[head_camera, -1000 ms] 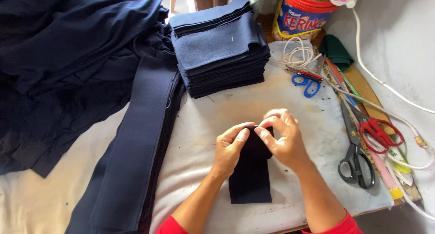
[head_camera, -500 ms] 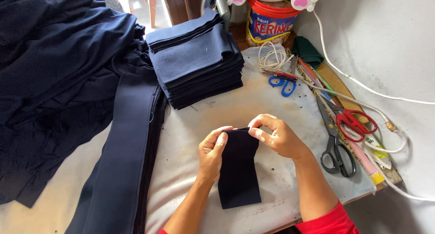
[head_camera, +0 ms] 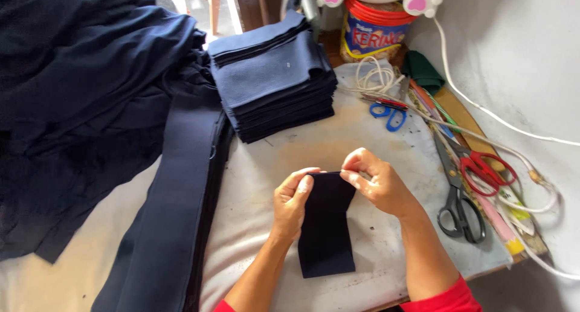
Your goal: Cutting long strips of dark blue fabric into smaller rectangular pieces using scissors on a cutting table.
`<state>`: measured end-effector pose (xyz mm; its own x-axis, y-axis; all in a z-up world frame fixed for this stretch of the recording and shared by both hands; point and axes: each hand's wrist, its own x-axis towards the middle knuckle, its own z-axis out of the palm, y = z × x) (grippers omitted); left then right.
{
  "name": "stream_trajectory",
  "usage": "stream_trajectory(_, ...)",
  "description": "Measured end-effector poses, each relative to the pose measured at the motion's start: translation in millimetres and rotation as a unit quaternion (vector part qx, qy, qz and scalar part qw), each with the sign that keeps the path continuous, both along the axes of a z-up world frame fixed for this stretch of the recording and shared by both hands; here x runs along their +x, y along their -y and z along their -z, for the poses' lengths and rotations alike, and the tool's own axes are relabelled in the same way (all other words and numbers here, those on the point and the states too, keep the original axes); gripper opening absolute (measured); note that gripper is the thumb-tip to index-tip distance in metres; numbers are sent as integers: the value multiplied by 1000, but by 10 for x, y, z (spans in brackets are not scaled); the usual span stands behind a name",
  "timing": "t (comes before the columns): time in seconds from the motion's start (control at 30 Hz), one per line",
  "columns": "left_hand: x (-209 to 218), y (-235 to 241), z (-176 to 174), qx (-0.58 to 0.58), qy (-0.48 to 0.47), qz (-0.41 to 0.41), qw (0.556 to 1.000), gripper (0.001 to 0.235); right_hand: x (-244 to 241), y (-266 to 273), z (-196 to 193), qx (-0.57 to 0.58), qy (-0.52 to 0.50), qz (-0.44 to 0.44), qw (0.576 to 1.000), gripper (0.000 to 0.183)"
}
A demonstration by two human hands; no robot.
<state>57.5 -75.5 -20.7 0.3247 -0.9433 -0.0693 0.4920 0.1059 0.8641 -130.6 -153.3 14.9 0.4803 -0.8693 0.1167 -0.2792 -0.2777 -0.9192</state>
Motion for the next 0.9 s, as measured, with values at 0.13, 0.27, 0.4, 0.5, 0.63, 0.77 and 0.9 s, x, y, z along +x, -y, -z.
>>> stream_trajectory(0.13,65,10,58,6,10,28,1000,25,-1,-9,8,-3,45,-15,999,10)
stream_trajectory(0.27,132,-1,-27,13,61,74,995,25,5,-36,120,10,71,-29,997,13)
stream_trajectory(0.4,196,33,144,13,82,58,995,19,43,-45,69,-1,66,-29,997,13)
stream_trajectory(0.5,197,46,82,6,85,47,995,18,62,-55,-77,8,35,-6,999,23)
stream_trajectory(0.63,196,34,6,2,102,17,995,17,43,-68,-101,9,38,1,999,31)
stream_trajectory(0.77,189,18,-32,9,110,4,994,16,30,-46,19,-1,41,2,999,34)
stream_trajectory(0.9,186,19,-59,2,115,5,993,20,13,-30,52,-9,55,-10,998,30)
